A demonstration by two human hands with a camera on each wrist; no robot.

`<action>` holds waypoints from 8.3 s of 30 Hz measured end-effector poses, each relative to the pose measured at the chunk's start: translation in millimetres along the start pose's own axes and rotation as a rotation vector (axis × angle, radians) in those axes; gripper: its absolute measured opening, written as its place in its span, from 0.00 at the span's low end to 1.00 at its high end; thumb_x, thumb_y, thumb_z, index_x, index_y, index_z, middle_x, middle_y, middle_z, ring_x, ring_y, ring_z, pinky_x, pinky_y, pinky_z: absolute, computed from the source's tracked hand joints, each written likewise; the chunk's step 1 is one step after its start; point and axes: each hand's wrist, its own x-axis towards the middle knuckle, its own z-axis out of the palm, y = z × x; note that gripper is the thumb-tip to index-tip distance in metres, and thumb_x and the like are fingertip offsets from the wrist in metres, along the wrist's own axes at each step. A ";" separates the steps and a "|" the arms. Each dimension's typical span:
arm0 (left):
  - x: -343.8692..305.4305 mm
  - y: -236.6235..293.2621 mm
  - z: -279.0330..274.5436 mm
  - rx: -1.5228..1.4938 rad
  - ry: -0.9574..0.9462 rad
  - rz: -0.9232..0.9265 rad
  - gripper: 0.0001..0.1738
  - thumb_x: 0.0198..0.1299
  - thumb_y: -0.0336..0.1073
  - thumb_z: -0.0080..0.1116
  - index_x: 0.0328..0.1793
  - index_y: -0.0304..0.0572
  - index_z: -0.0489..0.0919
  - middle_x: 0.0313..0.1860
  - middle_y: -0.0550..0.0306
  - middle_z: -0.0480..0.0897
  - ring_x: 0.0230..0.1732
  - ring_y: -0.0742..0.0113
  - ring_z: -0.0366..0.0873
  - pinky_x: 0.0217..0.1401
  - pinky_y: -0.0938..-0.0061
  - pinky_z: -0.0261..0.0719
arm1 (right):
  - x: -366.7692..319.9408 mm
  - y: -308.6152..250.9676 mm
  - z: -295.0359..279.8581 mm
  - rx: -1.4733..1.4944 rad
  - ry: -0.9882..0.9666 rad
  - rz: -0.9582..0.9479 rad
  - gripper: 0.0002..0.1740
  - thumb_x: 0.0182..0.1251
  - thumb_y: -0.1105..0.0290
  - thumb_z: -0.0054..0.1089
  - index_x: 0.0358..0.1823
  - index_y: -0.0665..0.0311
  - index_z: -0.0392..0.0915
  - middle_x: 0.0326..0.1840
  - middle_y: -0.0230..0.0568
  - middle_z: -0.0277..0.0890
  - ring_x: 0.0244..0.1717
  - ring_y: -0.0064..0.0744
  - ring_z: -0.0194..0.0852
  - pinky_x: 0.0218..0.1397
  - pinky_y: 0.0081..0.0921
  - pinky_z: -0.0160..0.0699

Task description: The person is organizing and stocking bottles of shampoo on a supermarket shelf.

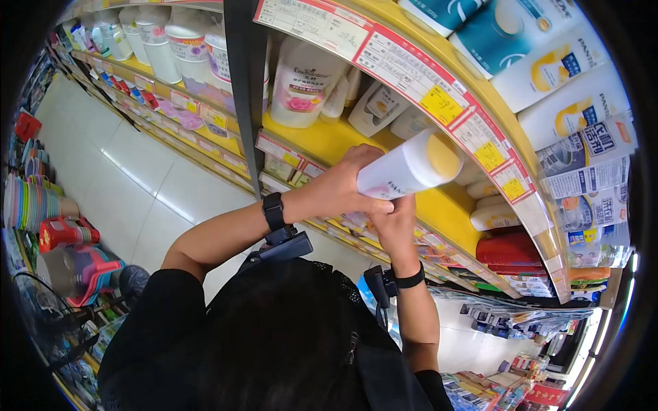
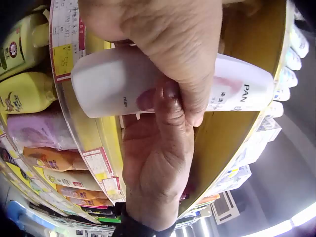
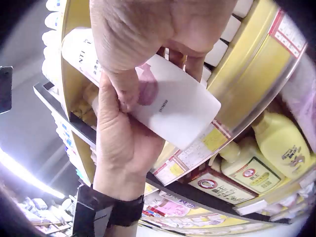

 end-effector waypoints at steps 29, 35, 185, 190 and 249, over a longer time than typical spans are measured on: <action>-72.2 -27.3 -50.2 0.589 0.204 -0.040 0.22 0.51 0.33 0.65 0.54 0.41 0.75 0.54 0.51 0.73 0.62 0.50 0.68 0.71 0.50 0.58 | 70.6 -9.0 75.4 -0.128 0.269 -0.112 0.37 0.46 0.68 0.79 0.51 0.71 0.63 0.43 0.50 0.78 0.44 0.37 0.79 0.47 0.32 0.77; -71.9 -33.7 -48.7 0.583 0.198 -0.014 0.22 0.51 0.32 0.65 0.54 0.43 0.75 0.54 0.51 0.73 0.61 0.51 0.69 0.70 0.50 0.58 | 63.3 7.7 69.9 -0.022 0.209 -0.105 0.40 0.50 0.69 0.76 0.60 0.71 0.59 0.54 0.53 0.73 0.56 0.40 0.75 0.57 0.32 0.73; -121.3 -28.0 71.8 0.042 0.292 -0.348 0.13 0.61 0.28 0.56 0.52 0.40 0.77 0.57 0.51 0.76 0.58 0.59 0.73 0.61 0.70 0.69 | 66.1 11.1 -109.2 -0.173 0.140 -0.188 0.33 0.56 0.70 0.70 0.61 0.70 0.66 0.51 0.46 0.75 0.51 0.37 0.75 0.54 0.30 0.76; -149.6 -41.0 72.6 0.044 0.294 -0.459 0.13 0.60 0.29 0.58 0.52 0.40 0.77 0.55 0.52 0.77 0.57 0.60 0.73 0.56 0.72 0.71 | -25.2 22.6 -151.8 -0.134 0.209 -0.070 0.18 0.66 0.72 0.61 0.55 0.71 0.72 0.49 0.44 0.77 0.47 0.30 0.78 0.52 0.25 0.77; -93.4 13.2 212.2 0.064 -0.468 -0.400 0.40 0.49 0.43 0.69 0.68 0.41 0.67 0.65 0.42 0.69 0.68 0.48 0.63 0.72 0.60 0.60 | -213.3 28.3 -266.1 -0.561 -0.109 0.308 0.27 0.49 0.64 0.74 0.50 0.64 0.74 0.29 0.48 0.75 0.29 0.44 0.75 0.34 0.32 0.73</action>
